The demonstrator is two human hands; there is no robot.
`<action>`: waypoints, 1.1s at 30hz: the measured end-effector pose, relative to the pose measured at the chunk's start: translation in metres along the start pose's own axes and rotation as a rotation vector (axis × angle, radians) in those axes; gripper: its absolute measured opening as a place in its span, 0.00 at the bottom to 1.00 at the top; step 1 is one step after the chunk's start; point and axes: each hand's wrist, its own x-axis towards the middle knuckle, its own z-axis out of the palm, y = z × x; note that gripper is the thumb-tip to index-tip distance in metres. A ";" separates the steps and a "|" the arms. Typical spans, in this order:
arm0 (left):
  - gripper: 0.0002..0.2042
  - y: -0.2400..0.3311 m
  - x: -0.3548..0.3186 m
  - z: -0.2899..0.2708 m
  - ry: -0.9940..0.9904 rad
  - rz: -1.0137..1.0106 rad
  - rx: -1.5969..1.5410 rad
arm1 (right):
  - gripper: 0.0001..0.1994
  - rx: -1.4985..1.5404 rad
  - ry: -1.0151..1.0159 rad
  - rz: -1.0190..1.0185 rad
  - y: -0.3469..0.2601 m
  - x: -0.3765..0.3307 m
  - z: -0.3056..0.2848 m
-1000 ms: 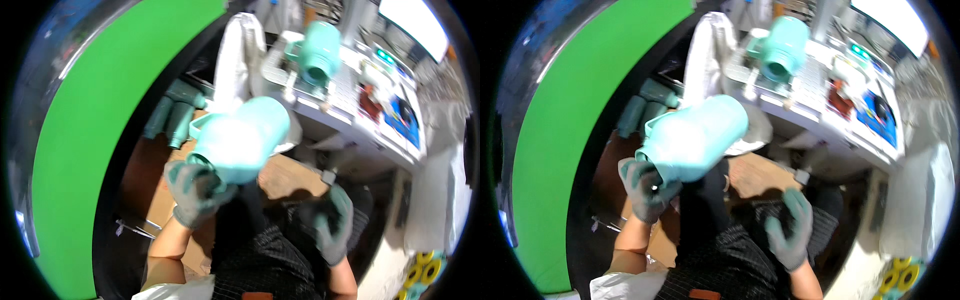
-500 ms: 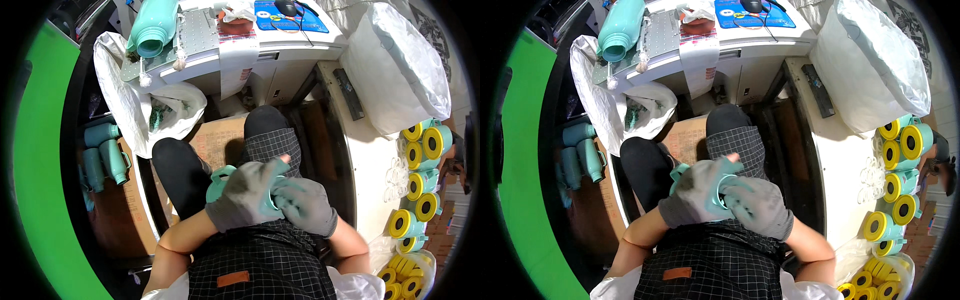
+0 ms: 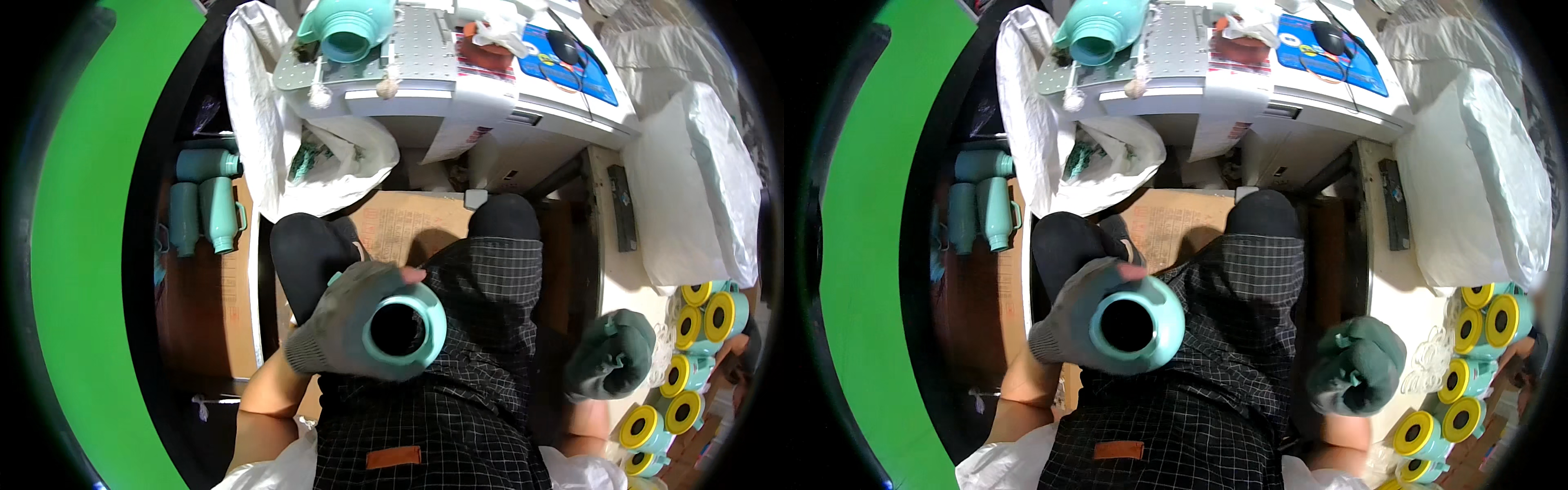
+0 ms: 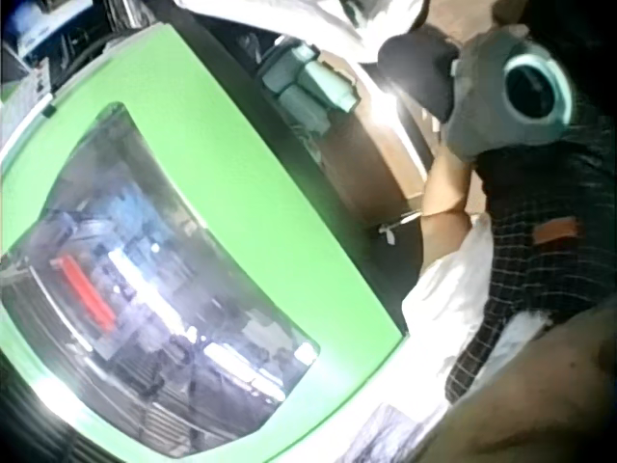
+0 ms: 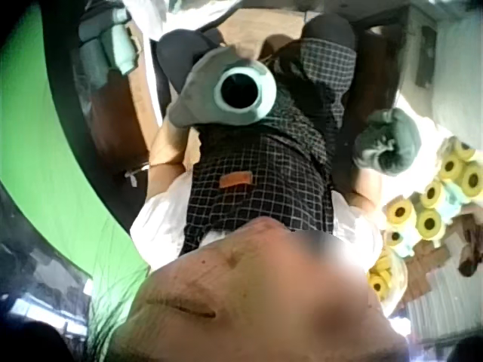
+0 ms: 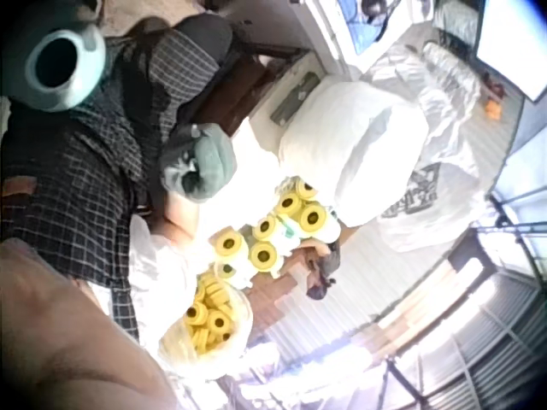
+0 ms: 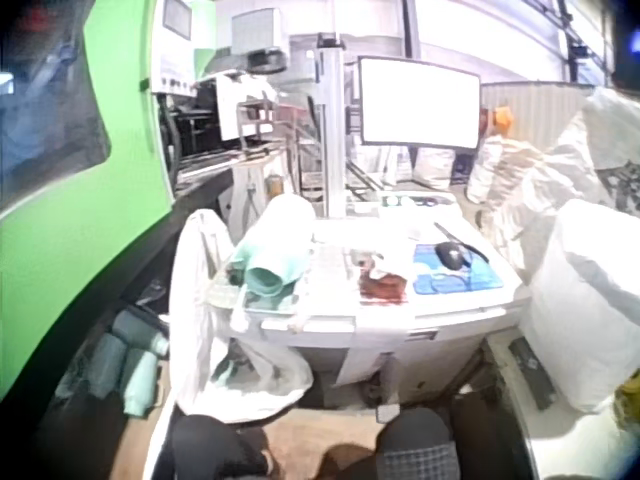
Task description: The person sits on the floor and assembles teal water bottles by hand. They pick up a bottle, insert a white plastic insert, apply a label, and screw on a yellow lid before placing the finished unit on a nearby table.
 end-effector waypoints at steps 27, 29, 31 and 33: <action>0.32 -0.007 -0.105 -0.004 0.217 0.164 0.380 | 0.19 0.812 -0.061 1.169 0.039 0.008 0.153; 0.28 -0.010 -0.116 -0.005 0.256 -0.010 0.352 | 0.17 0.775 -0.074 1.190 0.022 0.009 0.145; 0.21 -0.011 -0.123 0.005 0.445 -0.145 0.241 | 0.15 0.723 -0.079 1.160 0.003 0.003 0.144; 0.18 -0.008 -0.123 0.003 0.474 -0.240 0.319 | 0.13 0.708 -0.081 1.191 -0.009 0.000 0.140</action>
